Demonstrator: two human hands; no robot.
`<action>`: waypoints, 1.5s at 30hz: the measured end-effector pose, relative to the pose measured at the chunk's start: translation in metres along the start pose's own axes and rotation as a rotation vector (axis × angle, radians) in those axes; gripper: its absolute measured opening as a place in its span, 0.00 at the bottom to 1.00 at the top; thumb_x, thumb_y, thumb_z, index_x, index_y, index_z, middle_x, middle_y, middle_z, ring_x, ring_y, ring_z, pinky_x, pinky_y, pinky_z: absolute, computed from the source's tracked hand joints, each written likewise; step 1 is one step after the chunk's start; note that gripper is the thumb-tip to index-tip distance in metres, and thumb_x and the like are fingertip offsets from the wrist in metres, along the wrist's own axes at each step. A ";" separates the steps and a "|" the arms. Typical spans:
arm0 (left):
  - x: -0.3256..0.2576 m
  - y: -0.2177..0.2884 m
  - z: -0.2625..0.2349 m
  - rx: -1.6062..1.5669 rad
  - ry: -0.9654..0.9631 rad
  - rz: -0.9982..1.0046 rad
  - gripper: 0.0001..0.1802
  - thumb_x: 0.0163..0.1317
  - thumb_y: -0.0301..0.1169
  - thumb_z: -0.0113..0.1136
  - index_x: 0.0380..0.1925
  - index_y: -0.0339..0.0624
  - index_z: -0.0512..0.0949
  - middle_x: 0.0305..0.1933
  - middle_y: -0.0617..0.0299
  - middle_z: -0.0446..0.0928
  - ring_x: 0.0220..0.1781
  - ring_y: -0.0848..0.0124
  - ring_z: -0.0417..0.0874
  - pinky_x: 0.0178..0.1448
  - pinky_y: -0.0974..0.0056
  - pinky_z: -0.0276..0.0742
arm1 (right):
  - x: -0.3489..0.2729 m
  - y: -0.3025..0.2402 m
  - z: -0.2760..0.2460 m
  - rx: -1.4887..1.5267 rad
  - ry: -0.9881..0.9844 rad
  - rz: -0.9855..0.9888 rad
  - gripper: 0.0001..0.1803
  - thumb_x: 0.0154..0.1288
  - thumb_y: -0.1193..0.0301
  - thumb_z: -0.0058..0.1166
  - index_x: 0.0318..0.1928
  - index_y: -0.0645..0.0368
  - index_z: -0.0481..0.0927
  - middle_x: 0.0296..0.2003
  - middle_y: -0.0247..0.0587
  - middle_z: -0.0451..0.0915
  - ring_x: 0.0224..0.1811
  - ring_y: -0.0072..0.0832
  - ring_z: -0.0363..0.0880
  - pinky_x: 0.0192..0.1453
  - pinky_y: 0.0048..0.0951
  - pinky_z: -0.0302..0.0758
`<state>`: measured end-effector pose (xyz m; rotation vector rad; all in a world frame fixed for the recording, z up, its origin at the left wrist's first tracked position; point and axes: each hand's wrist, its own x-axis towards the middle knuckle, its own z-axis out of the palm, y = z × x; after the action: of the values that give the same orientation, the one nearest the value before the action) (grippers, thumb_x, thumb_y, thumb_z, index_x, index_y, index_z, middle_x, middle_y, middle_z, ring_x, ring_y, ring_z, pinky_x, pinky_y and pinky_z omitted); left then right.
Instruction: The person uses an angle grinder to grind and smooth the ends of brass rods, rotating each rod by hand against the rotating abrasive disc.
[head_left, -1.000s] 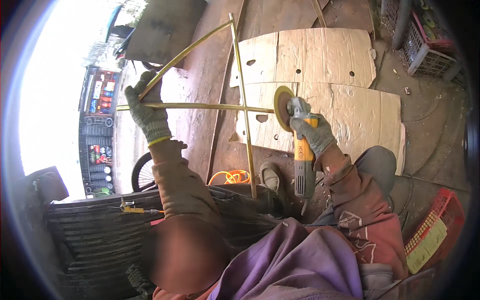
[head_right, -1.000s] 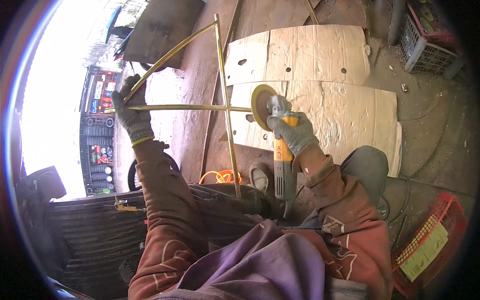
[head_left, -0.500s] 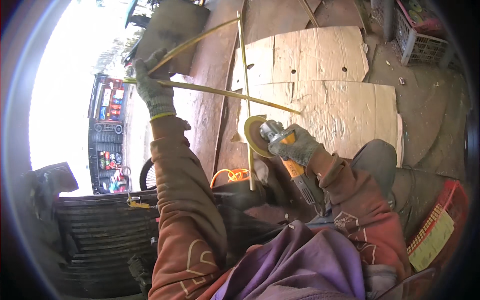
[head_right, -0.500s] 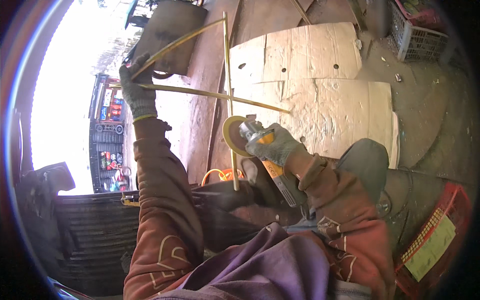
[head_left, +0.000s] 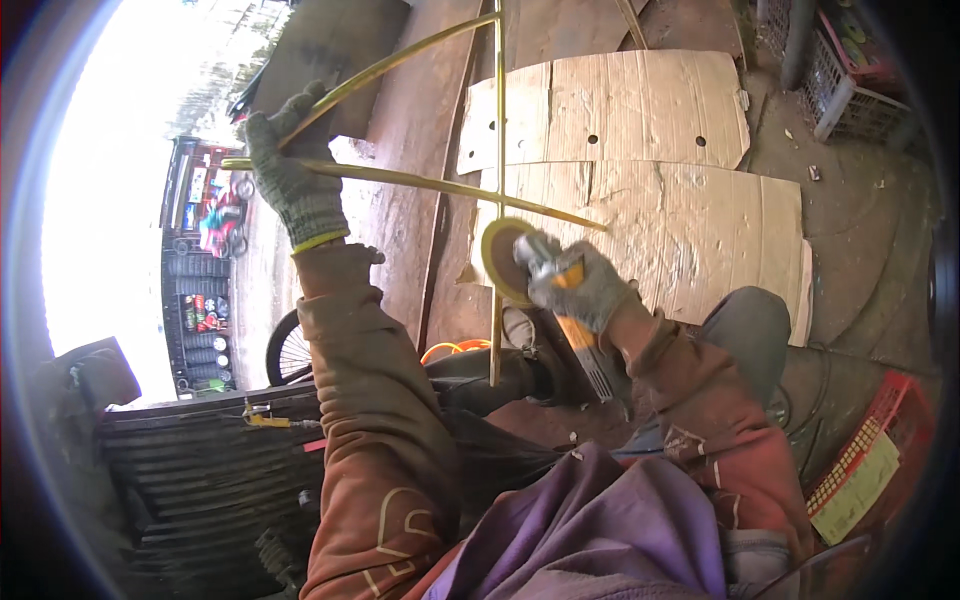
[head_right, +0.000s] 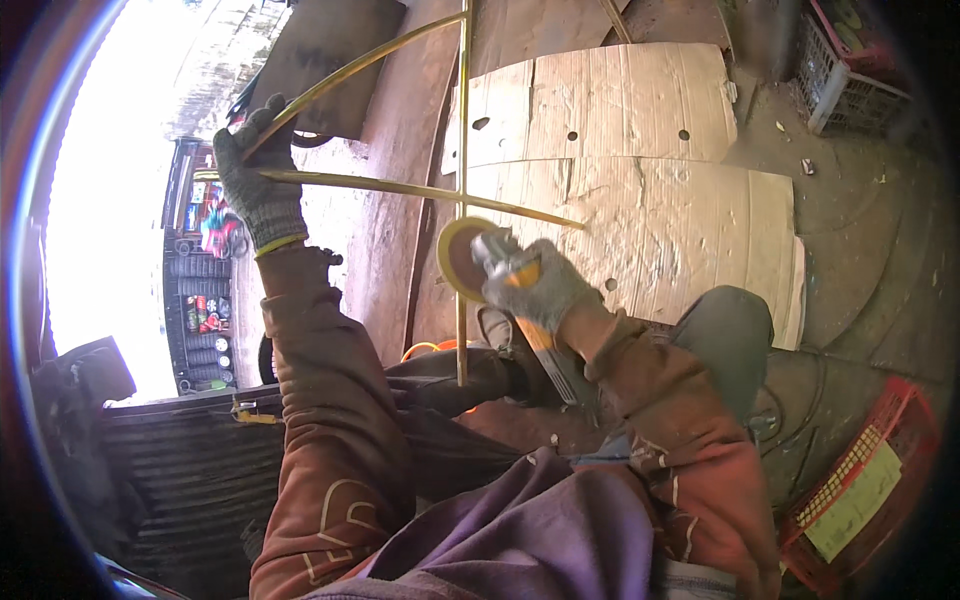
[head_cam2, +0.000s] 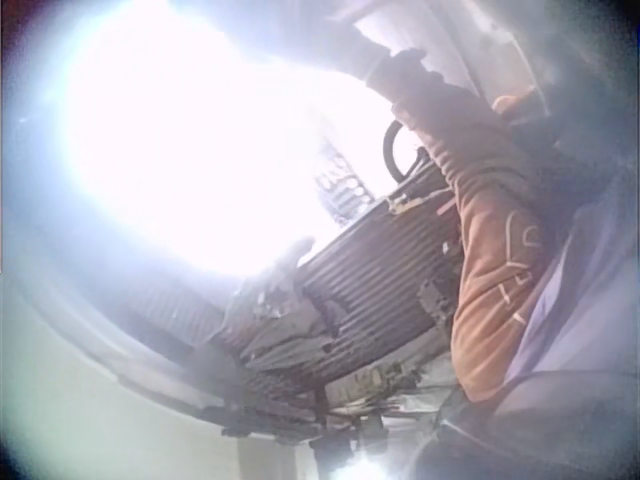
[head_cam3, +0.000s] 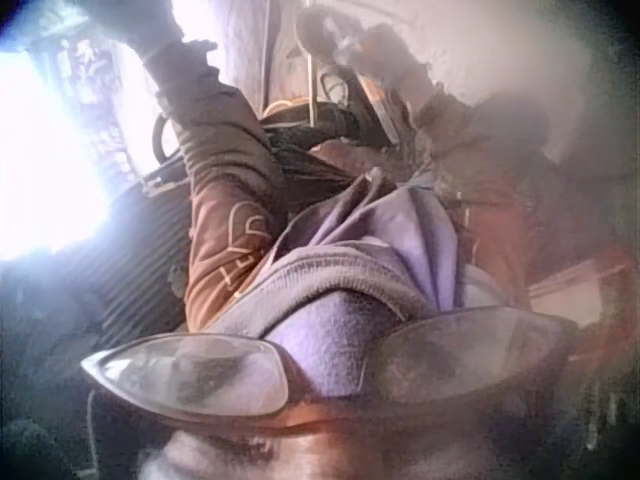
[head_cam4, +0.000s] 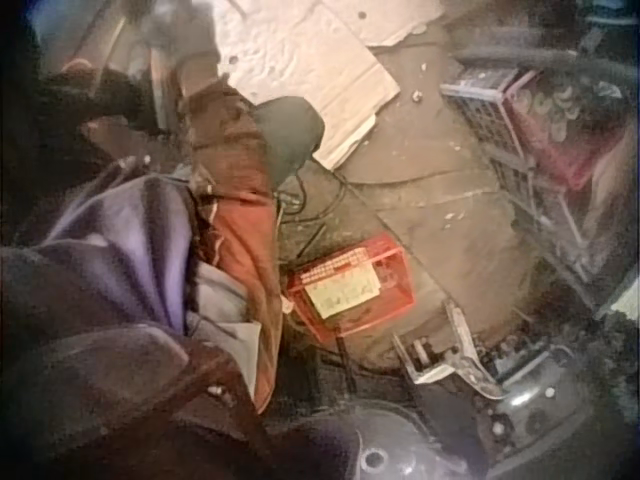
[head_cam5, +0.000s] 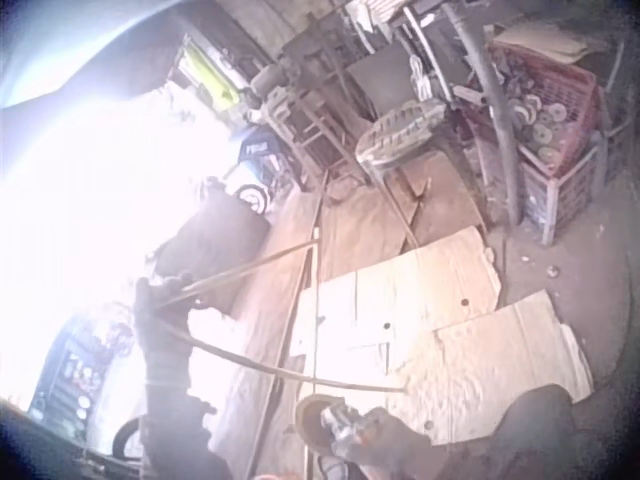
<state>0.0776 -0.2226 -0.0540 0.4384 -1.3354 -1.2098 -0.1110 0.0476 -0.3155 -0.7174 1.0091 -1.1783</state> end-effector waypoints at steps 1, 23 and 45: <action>0.003 0.002 -0.008 0.005 0.009 -0.002 0.30 0.78 0.48 0.54 0.33 0.27 0.84 0.42 0.36 0.87 0.56 0.37 0.88 0.64 0.33 0.86 | -0.010 0.006 0.004 -0.038 -0.040 -0.017 0.36 0.55 0.56 0.80 0.52 0.66 0.74 0.47 0.46 0.85 0.50 0.25 0.84 0.52 0.32 0.83; -0.006 -0.003 -0.035 -0.092 0.023 0.013 0.28 0.75 0.46 0.58 0.29 0.28 0.86 0.40 0.38 0.87 0.57 0.35 0.86 0.69 0.28 0.79 | 0.014 0.016 0.012 0.424 -0.039 0.216 0.25 0.57 0.71 0.80 0.46 0.58 0.74 0.38 0.41 0.86 0.34 0.27 0.85 0.37 0.32 0.83; -0.013 0.000 -0.033 -0.186 -0.014 0.006 0.27 0.75 0.45 0.57 0.30 0.27 0.85 0.39 0.34 0.86 0.54 0.35 0.88 0.64 0.29 0.84 | 0.013 0.030 0.017 0.249 -0.036 -0.021 0.26 0.59 0.68 0.79 0.48 0.57 0.72 0.43 0.39 0.84 0.45 0.23 0.84 0.45 0.31 0.84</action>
<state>0.1096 -0.2235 -0.0692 0.2932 -1.2220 -1.3210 -0.0824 0.0418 -0.3379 -0.5503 0.8092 -1.2783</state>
